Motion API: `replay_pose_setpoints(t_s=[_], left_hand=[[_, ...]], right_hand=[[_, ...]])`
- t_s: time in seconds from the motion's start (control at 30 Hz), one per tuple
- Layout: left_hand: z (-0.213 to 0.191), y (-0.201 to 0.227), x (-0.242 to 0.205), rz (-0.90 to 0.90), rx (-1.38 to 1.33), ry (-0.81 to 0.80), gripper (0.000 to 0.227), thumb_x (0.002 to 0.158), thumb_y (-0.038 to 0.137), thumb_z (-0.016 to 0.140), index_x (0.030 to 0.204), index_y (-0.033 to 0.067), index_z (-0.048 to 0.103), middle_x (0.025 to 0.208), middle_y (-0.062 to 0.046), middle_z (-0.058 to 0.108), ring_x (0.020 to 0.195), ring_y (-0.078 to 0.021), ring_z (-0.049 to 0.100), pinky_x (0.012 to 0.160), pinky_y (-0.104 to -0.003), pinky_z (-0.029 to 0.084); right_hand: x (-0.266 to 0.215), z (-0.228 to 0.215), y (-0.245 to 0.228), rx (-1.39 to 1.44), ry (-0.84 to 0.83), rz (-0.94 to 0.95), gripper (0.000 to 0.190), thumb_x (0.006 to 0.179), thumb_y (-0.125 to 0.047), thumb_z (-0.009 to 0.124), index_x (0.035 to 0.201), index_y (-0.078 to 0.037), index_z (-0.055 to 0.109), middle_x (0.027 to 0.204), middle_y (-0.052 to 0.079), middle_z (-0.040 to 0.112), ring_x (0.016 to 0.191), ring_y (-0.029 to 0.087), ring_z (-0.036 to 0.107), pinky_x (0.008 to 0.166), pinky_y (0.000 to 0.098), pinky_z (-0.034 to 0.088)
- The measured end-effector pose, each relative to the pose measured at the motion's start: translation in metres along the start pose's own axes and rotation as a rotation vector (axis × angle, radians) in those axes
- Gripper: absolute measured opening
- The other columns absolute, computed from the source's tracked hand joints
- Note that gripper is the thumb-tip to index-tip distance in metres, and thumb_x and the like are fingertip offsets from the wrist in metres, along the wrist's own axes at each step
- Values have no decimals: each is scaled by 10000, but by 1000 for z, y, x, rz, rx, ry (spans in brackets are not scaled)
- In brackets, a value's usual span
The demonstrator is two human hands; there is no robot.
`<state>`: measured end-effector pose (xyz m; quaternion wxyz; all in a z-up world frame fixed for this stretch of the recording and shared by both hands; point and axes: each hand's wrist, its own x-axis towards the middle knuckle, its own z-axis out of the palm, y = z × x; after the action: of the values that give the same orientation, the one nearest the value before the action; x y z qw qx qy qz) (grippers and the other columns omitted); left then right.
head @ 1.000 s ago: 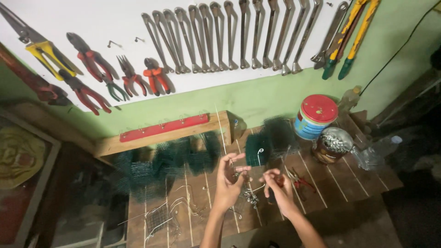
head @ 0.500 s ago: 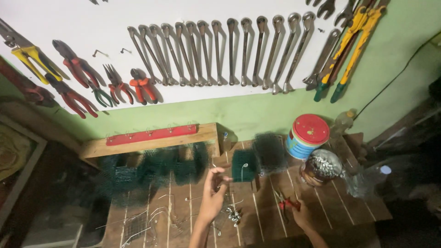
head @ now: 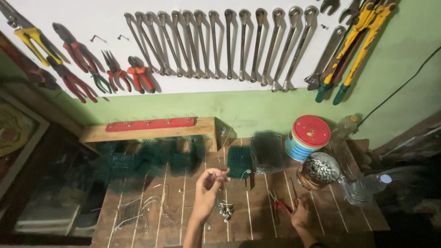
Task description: The person assembles small wire mesh frames by bending wire with pliers and a screwdriver, then attaching small metal weights to the bottom. The person works at a wooden workbench with tools and parts laid out, completing one frame and starting another.
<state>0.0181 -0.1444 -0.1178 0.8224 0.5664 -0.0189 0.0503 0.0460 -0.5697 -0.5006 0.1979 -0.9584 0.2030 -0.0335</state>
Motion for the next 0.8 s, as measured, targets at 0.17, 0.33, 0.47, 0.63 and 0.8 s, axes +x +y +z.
replay_pose_setpoints(t_s=[0.17,0.33,0.47,0.63,0.8], left_hand=[[27,21,-6,18,16,89,323,1001,97,630,1313,18,646,1253,-130,731,1025,-198,720,812,-317,610],[47,40,-15,31,-36,91,482,958,66,620,1432,40,534,1404,-105,635,1079,-213,740,817,-356,683],[51,50,-23,123,-23,71,685,881,-98,680,1510,16,431,1499,-167,523,1098,-265,707,817,-360,667],[59,66,-31,103,58,91,810,807,-177,719,1525,30,405,1517,-165,481,1119,-266,720,824,-342,684],[60,69,-36,145,10,68,822,809,-182,707,1536,33,389,1534,-175,471,1115,-277,713,802,-343,677]], right_hand=[[-42,-61,-88,-186,-88,-61,427,899,-337,711,1296,-227,598,1403,98,566,1345,331,483,1132,562,373],[-56,-20,-82,-527,-242,-147,433,895,-283,696,1318,-231,621,1562,65,444,1434,285,396,1108,478,400],[-68,-52,-105,-385,-358,-91,570,904,-449,694,1370,-153,552,1529,121,353,1398,341,365,1104,486,421],[-44,-21,-79,-411,-372,-157,468,979,-350,593,1386,-120,562,1480,145,424,1336,364,443,1073,466,468],[11,60,-28,257,-399,169,564,1100,-479,417,1427,-54,593,1516,196,539,1403,373,508,1185,489,404]])
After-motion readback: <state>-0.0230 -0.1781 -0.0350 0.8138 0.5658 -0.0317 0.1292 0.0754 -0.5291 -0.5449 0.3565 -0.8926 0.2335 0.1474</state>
